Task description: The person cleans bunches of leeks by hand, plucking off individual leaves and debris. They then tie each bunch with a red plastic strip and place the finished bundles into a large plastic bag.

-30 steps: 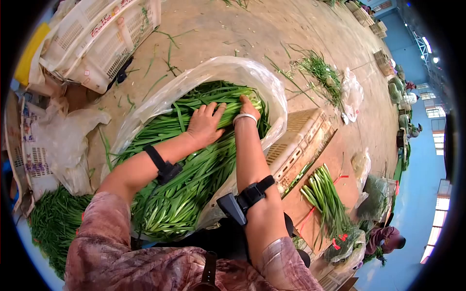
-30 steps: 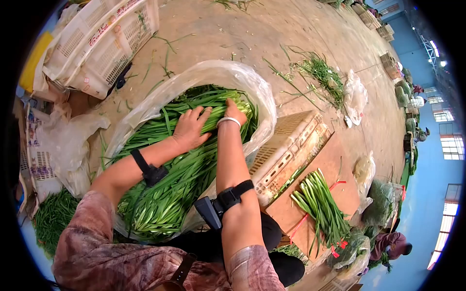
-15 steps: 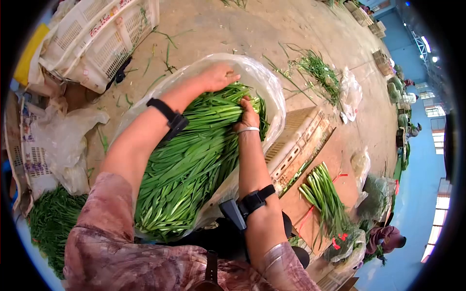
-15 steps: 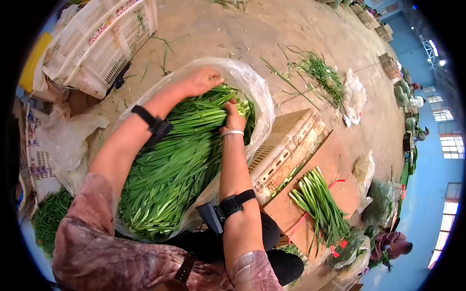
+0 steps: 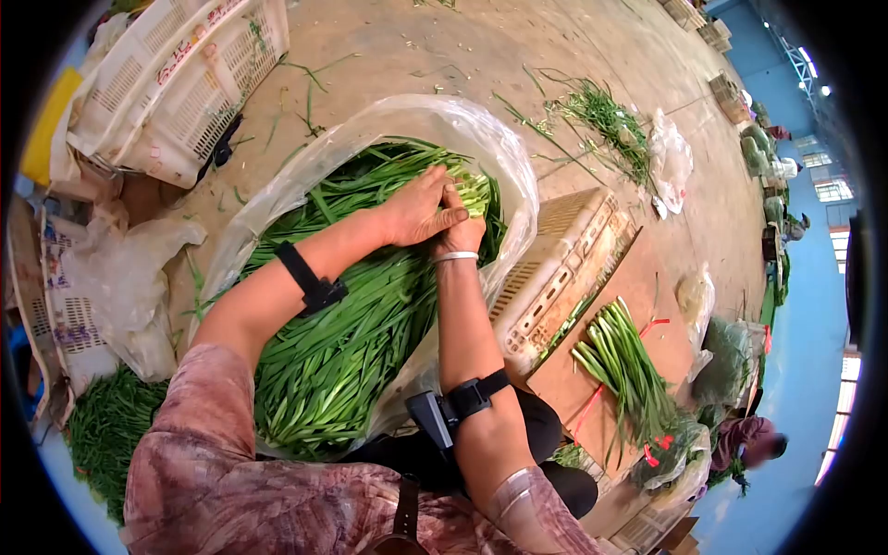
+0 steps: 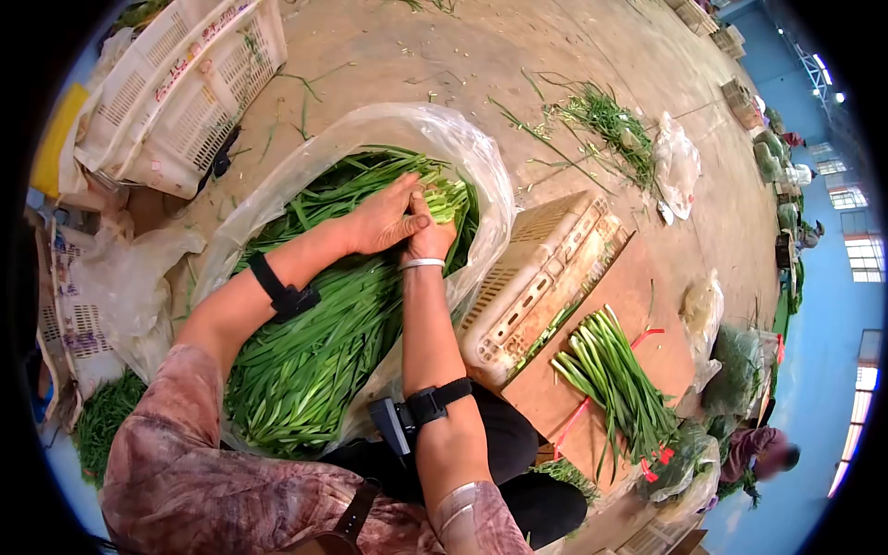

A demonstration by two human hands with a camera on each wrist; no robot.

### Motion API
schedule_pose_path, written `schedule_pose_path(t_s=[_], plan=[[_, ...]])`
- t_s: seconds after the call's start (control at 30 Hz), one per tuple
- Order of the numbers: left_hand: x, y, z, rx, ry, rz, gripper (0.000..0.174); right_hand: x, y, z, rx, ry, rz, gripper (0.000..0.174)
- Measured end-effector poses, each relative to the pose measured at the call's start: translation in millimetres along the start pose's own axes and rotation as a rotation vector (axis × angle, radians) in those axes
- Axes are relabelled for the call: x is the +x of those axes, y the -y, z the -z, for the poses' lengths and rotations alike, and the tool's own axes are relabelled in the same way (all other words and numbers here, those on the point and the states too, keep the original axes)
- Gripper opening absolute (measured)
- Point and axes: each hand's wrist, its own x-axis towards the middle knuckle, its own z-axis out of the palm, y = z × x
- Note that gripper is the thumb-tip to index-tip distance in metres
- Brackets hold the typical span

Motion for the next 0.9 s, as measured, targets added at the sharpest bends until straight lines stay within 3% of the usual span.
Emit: schedule_pose_path(t_s=[0.03,0.1,0.2,0.23,0.3,0.33,0.37,0.47,0.53,0.7,0.83,0.9], plan=[[-3.2,-3.2,0.5,-0.141,0.040,-0.050,0.084,-4.2,1.2,-2.3,0.034,-0.018,0.015,0.028],[-8.7,-1.1,-5.5,-0.025,0.037,-0.064,0.086,-9.8,1.6,-7.9,0.016,-0.023,0.044,0.026],[-20.2,-6.7,1.5,-0.579,-0.187,0.180,0.087,-23.0,1.9,-15.4,-0.069,-0.157,0.204,0.020],[-15.8,-4.3,16.3,-1.066,-0.206,0.321,0.081,-29.9,3.7,-17.7,-0.119,-0.193,0.218,0.018],[-2.9,0.9,42.3,-0.837,-0.044,0.375,0.074,-38.4,4.7,-21.6,-0.169,-0.203,0.285,0.017],[6.8,4.7,47.6,-0.580,0.090,0.362,0.071,-42.4,4.0,-22.5,-0.168,-0.205,0.286,0.017],[17.5,33.8,29.0,-0.175,0.091,0.276,0.077,-46.1,3.2,-23.7,-0.167,-0.202,0.299,0.016],[27.4,24.7,36.8,-0.361,0.263,0.262,0.083,-59.8,3.0,-24.8,-0.251,-0.197,0.359,0.017],[36.0,24.2,33.8,-0.101,0.413,0.149,0.092,-73.6,11.4,-26.7,-0.336,-0.193,0.388,0.016],[38.0,19.2,28.9,0.135,0.418,0.122,0.101,-88.4,15.3,-24.4,-0.296,-0.144,0.364,0.016],[39.8,20.4,30.0,0.206,0.442,0.115,0.086,-114.1,36.6,-36.9,-0.221,-0.074,0.316,0.020],[37.2,23.8,30.0,0.231,0.342,0.083,0.076,-146.3,60.7,-41.8,-0.251,0.134,0.245,0.020]])
